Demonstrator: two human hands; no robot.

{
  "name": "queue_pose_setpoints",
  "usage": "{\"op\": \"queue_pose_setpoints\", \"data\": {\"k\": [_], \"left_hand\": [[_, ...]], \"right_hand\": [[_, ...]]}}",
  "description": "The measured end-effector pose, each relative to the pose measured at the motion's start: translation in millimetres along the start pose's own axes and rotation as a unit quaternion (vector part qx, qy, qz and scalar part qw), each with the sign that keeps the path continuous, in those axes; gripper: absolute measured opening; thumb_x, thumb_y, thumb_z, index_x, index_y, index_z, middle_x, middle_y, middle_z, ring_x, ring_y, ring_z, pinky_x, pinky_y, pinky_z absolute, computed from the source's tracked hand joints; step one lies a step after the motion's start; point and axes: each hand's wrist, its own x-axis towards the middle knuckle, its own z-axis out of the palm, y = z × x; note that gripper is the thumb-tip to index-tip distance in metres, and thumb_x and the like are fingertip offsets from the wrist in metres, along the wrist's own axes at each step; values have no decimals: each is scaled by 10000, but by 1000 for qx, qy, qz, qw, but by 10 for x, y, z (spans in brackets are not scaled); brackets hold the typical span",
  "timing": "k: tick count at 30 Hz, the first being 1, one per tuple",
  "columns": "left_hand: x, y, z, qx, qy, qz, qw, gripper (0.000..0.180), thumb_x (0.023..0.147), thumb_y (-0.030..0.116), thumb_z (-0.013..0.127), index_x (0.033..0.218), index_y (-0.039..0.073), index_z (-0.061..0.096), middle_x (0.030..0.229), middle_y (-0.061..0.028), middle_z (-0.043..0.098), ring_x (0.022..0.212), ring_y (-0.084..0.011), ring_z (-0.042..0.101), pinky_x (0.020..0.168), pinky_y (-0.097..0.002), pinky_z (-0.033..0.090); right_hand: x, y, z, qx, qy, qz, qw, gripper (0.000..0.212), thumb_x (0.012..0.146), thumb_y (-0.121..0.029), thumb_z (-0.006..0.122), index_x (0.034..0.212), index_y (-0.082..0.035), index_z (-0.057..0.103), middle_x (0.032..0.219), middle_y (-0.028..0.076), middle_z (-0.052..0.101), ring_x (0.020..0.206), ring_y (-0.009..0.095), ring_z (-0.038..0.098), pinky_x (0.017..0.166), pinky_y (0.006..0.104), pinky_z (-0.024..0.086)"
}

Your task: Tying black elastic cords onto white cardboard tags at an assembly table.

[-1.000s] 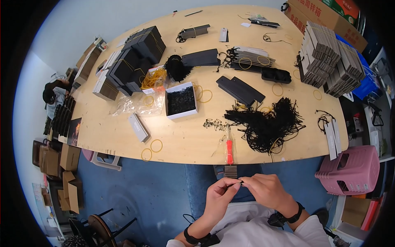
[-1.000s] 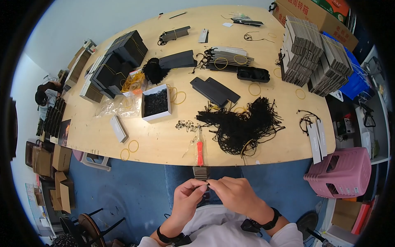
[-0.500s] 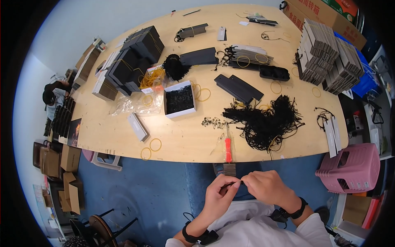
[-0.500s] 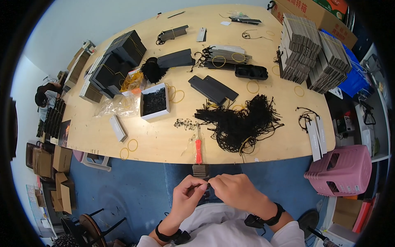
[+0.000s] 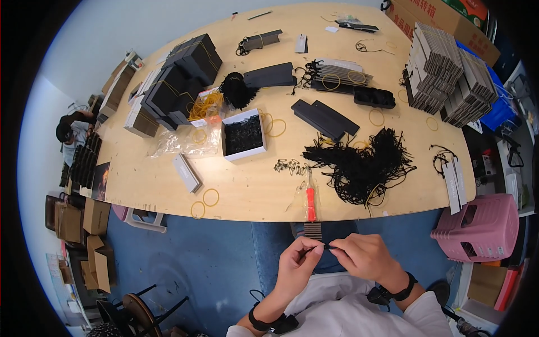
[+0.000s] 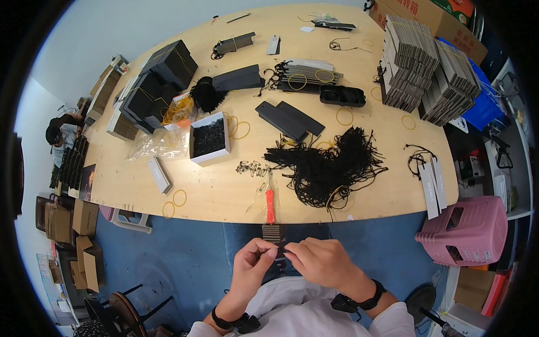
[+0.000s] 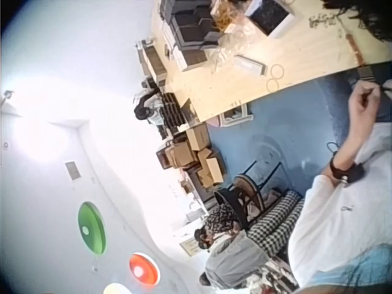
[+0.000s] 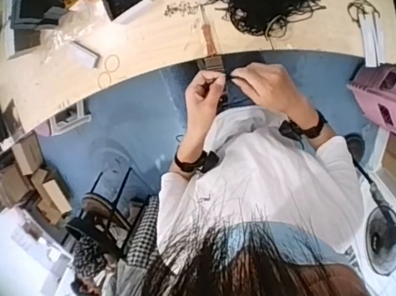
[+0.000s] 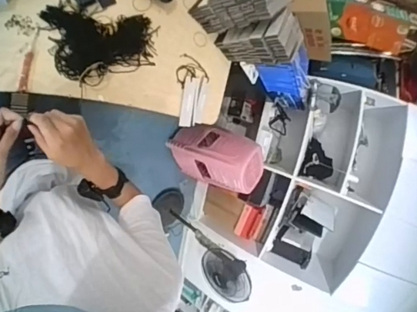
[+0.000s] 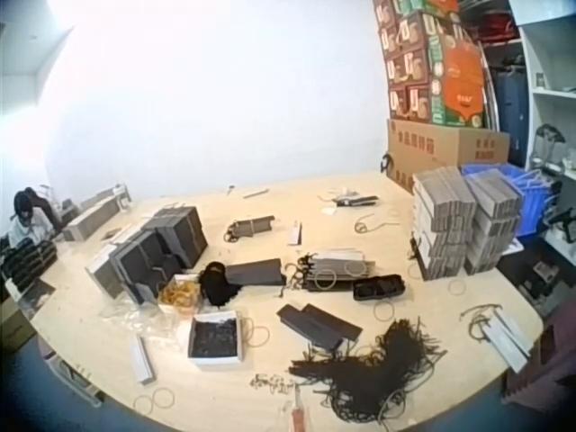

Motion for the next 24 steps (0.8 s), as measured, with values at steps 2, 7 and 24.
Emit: {"op": "queue_pose_setpoints", "data": {"k": [2,7,24], "left_hand": [[-1,-15,15,-10,4,6,1000,87,932,72,582,980,-1,586,837,39,543,721,1,435,619,-147,347],[-15,-51,45,-25,8,-4,1000,87,927,70,592,980,1,592,846,43,545,725,7,430,621,-143,344],[-30,-58,-71,81,3,-21,996,109,872,60,669,961,0,688,632,91,504,543,29,323,465,-168,215]], "right_hand": [[11,4,24,-5,16,-22,1000,159,761,-80,704,886,-46,613,634,29,559,539,171,572,457,288,454],[15,10,82,-5,31,-33,999,167,725,-33,699,870,-33,616,599,31,533,508,183,552,442,297,440],[19,97,-40,40,-45,-53,997,192,698,-43,717,865,-47,622,597,49,548,492,197,555,425,297,423]]}}
